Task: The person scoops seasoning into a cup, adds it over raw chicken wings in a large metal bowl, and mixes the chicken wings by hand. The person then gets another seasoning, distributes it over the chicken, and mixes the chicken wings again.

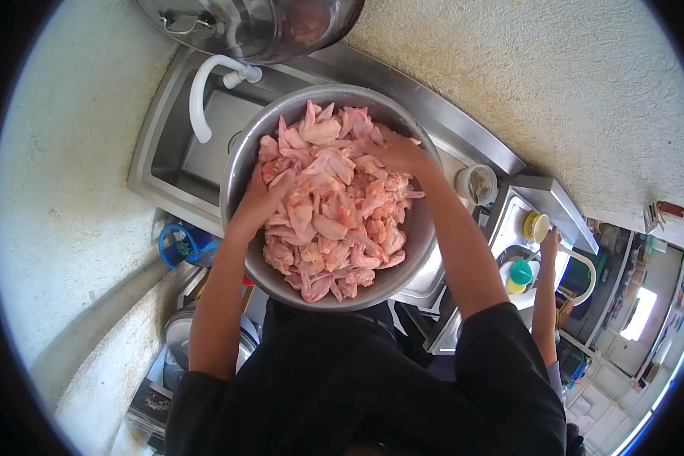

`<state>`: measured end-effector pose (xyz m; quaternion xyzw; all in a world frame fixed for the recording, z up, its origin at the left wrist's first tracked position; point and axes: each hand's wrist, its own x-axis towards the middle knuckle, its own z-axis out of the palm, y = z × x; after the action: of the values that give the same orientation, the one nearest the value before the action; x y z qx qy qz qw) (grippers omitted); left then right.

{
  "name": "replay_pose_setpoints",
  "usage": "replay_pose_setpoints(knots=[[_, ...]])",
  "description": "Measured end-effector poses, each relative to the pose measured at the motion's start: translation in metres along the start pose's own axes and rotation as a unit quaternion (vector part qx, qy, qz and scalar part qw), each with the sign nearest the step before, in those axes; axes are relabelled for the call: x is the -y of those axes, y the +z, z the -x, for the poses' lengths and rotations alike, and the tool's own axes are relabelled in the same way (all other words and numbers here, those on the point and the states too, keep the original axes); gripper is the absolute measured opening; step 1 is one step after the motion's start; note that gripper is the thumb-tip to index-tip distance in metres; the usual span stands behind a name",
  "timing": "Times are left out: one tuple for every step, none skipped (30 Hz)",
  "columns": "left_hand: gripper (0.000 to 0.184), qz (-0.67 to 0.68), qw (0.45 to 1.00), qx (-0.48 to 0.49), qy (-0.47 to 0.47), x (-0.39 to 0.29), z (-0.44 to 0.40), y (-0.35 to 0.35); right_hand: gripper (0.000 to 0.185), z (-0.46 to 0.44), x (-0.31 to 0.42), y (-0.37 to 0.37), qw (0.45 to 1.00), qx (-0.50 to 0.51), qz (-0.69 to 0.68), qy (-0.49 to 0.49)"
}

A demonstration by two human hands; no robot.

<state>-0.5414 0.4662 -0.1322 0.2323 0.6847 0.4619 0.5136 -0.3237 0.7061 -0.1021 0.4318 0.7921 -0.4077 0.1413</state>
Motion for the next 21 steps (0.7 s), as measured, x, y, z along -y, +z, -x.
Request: replay_pose_setpoints(knots=[[0.089,0.069,0.997,0.018,-0.041,-0.003,-0.005,0.005,0.093,-0.007,-0.001,0.004,0.996,0.049,-0.038,0.057],[0.089,0.135,0.987,0.036,-0.081,-0.005,-0.011,0.008,0.094,-0.017,-0.003,0.003,0.986,0.095,-0.077,0.114],[0.089,0.153,0.981,0.06,-0.105,-0.005,-0.017,0.011,0.096,-0.023,-0.005,0.006,0.969,0.14,-0.116,0.17],[0.088,0.171,0.974,0.084,-0.126,-0.007,-0.024,0.014,0.097,-0.032,-0.017,0.026,0.956,0.162,-0.214,0.119],[0.088,0.188,0.965,0.107,-0.146,-0.008,-0.032,0.015,0.099,-0.047,-0.037,0.057,0.931,0.182,-0.309,0.065],[0.088,0.157,0.966,0.125,-0.161,-0.005,-0.042,0.017,0.101,-0.058,-0.046,0.074,0.895,0.201,-0.398,0.01],[0.087,0.125,0.971,0.134,-0.156,-0.001,-0.052,0.015,0.099,-0.053,-0.03,0.064,0.9,0.215,-0.38,0.018],[0.085,0.094,0.971,0.146,-0.162,0.009,-0.051,0.013,0.097,-0.039,-0.019,0.058,0.9,0.235,-0.367,0.037],[0.084,0.062,0.972,0.158,-0.161,0.014,-0.051,0.013,0.095,-0.029,-0.009,0.051,0.901,0.25,-0.351,0.05],[0.076,0.045,0.978,0.111,-0.171,-0.002,-0.036,0.02,0.084,-0.026,-0.008,0.045,0.914,0.243,-0.319,0.061],[0.075,0.027,0.978,0.152,-0.139,-0.011,-0.025,0.017,0.083,-0.018,-0.008,0.041,0.921,0.234,-0.311,0.025],[0.075,0.01,0.975,0.195,-0.108,-0.017,-0.015,0.015,0.082,-0.002,-0.003,0.035,0.926,0.224,-0.302,-0.009],[0.074,-0.006,0.969,0.237,-0.074,-0.026,-0.006,0.014,0.081,0.008,0.0,0.031,0.931,0.213,-0.292,-0.044],[0.075,-0.045,0.962,0.261,-0.07,-0.036,0.006,0.012,0.072,-0.005,-0.023,0.044,0.924,0.25,-0.283,-0.051],[0.074,-0.054,0.966,0.252,0.013,-0.048,0.022,0.015,0.072,0.018,-0.01,0.032,0.936,0.234,-0.251,-0.084],[0.074,-0.062,0.964,0.24,0.099,-0.062,0.041,0.02,0.073,0.055,0.02,0.01,0.945,0.216,-0.216,-0.118],[0.074,-0.128,0.949,0.236,0.162,-0.062,0.056,0.018,0.073,0.082,0.037,0.001,0.951,0.199,-0.181,-0.151],[0.074,-0.191,0.929,0.223,0.226,-0.063,0.071,0.017,0.077,0.094,0.036,0.005,0.968,0.168,-0.114,-0.149],[0.074,-0.309,0.887,0.214,0.269,-0.06,0.08,0.011,0.082,0.107,0.036,0.009,0.979,0.139,-0.046,-0.143],[0.074,-0.422,0.83,0.201,0.306,-0.056,0.091,0.006,0.087,0.133,0.04,0.018,0.981,0.074,-0.05,-0.17],[0.073,-0.451,0.821,0.185,0.297,-0.053,0.103,0.003,0.092,0.157,0.047,0.03,0.979,0.008,-0.052,-0.195]])
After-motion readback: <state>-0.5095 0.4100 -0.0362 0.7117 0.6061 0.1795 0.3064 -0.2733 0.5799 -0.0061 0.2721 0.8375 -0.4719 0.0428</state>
